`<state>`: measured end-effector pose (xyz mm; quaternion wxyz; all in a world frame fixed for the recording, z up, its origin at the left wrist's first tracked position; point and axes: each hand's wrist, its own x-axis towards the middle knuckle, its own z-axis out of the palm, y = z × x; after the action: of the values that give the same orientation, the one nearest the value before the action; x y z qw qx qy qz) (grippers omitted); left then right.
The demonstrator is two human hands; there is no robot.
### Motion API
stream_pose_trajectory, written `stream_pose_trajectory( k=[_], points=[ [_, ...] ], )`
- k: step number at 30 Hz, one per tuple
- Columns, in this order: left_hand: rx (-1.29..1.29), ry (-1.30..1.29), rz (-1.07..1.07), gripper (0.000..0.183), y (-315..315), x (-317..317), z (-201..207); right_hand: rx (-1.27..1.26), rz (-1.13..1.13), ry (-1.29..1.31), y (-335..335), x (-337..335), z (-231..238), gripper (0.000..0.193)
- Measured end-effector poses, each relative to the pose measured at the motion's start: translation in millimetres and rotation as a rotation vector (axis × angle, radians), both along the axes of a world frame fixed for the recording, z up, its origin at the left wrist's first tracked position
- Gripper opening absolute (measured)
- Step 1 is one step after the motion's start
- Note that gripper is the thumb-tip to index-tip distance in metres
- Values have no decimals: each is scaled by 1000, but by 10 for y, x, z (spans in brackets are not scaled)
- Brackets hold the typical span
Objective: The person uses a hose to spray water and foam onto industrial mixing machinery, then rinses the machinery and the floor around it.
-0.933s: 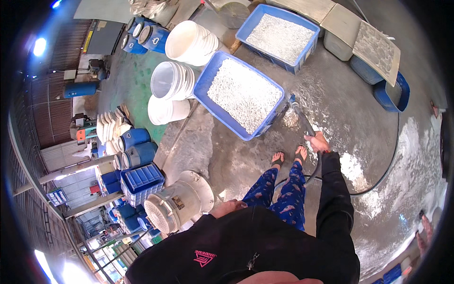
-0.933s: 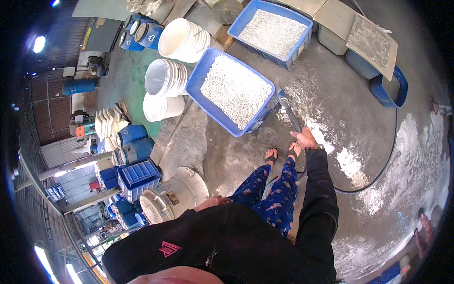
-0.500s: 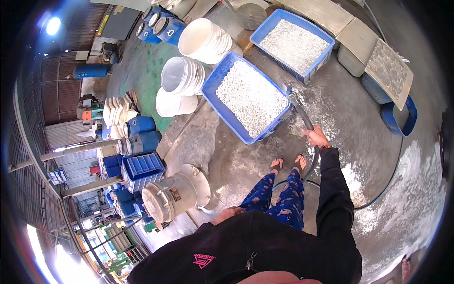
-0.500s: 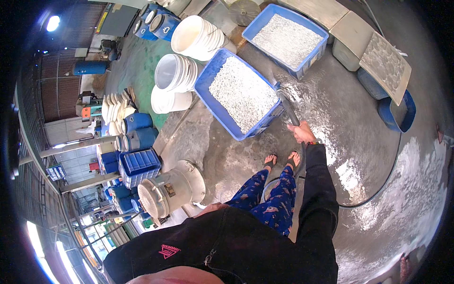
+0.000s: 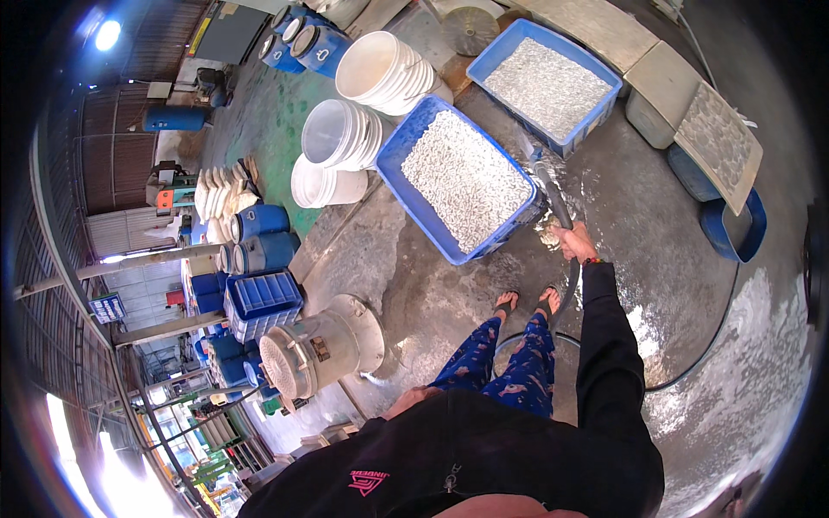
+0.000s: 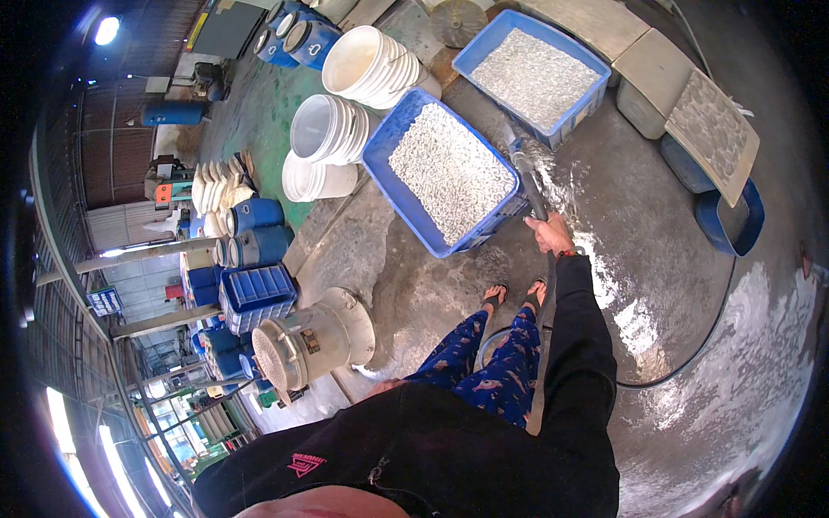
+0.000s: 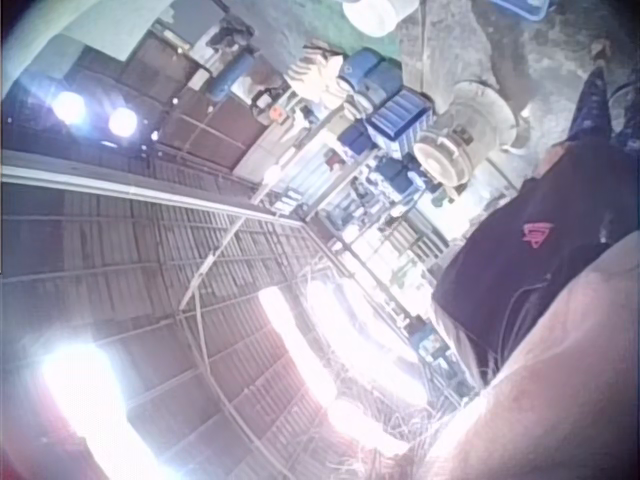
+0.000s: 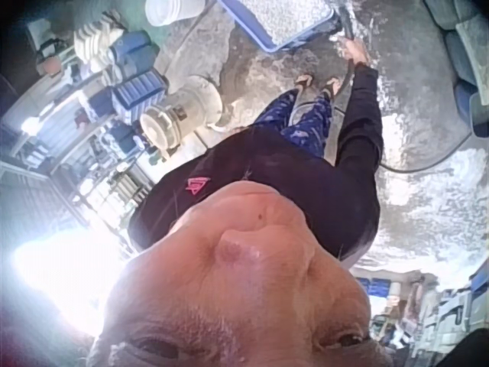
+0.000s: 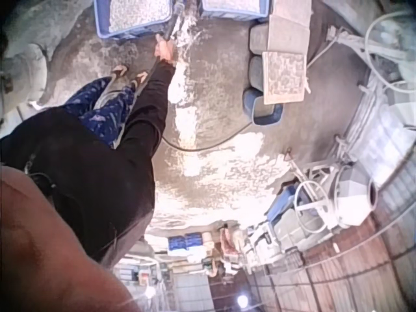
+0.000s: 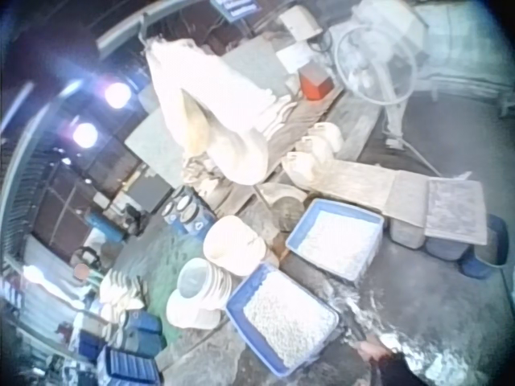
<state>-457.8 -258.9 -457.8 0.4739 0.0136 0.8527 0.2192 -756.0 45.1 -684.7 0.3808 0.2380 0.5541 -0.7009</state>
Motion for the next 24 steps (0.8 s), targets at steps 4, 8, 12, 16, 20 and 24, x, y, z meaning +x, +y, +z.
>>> stream_pose_trajectory(
  k=[4, 8, 12, 16, 20, 24],
  points=[
    [-13, 20, 58, 29, -2, -41, 15, 82, -27, -52, 72, -70, -31, 28],
    [-85, -23, 130, 29, -68, 107, -138, 159, -147, -25, 222, 82, -324, 31],
    [8, 8, 206, 28, 22, 3, -43, 276, -229, -134, 325, 299, -614, 34],
    [-31, 84, 14, 25, -24, 2, -89, 327, -174, -147, 503, 538, -404, 37],
    [-6, 90, -124, 24, -137, 27, -260, 302, -36, -104, 418, 570, -356, 37],
    [-11, 56, -36, 26, -53, -46, -104, 131, -9, -84, 228, 450, -189, 33]
  ],
)
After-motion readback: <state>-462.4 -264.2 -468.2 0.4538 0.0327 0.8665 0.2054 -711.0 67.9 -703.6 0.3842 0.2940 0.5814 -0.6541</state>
